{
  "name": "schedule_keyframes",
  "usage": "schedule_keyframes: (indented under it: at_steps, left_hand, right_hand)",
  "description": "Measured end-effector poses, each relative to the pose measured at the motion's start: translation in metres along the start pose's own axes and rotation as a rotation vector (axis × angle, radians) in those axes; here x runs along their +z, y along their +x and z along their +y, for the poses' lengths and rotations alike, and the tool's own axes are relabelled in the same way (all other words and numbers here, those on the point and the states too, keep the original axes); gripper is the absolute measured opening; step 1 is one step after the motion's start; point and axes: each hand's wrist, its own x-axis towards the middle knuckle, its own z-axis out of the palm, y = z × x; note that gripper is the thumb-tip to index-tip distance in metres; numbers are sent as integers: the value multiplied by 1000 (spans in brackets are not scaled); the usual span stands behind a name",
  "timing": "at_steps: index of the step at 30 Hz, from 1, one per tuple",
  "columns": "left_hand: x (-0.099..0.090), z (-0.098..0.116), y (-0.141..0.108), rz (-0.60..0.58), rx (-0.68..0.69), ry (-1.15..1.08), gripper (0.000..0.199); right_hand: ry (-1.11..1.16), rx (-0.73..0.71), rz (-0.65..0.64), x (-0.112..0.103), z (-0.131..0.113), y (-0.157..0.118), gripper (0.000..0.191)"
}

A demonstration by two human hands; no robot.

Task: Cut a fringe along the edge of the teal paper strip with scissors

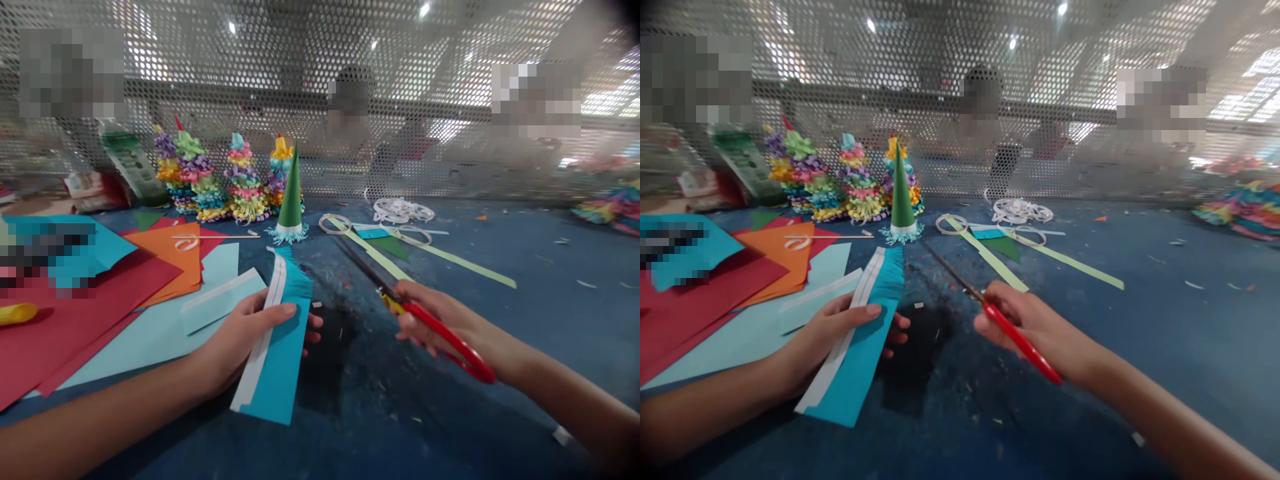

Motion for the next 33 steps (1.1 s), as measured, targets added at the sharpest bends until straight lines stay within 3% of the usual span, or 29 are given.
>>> schedule_keyframes:
  at_steps: [7,11,15,23,33]
  left_hand:
    - [-6,0,4,42,-37,28,27]
    - [-3,-3,4,28,-38,-6,22]
    - [1,-7,2,29,-33,41,12]
    - [-3,-10,3,14,-16,58,19]
    - [-5,-12,2,-15,-18,169,34]
  right_hand:
    - [2,143,-155,7,-22,-9,58]
    - [-7,223,-258,-1,-12,-12,53]
    - [-7,203,-349,-13,5,-10,48]
    - [-9,186,-374,-21,13,-10,47]
    - [-19,307,-337,-5,-10,-14,44]
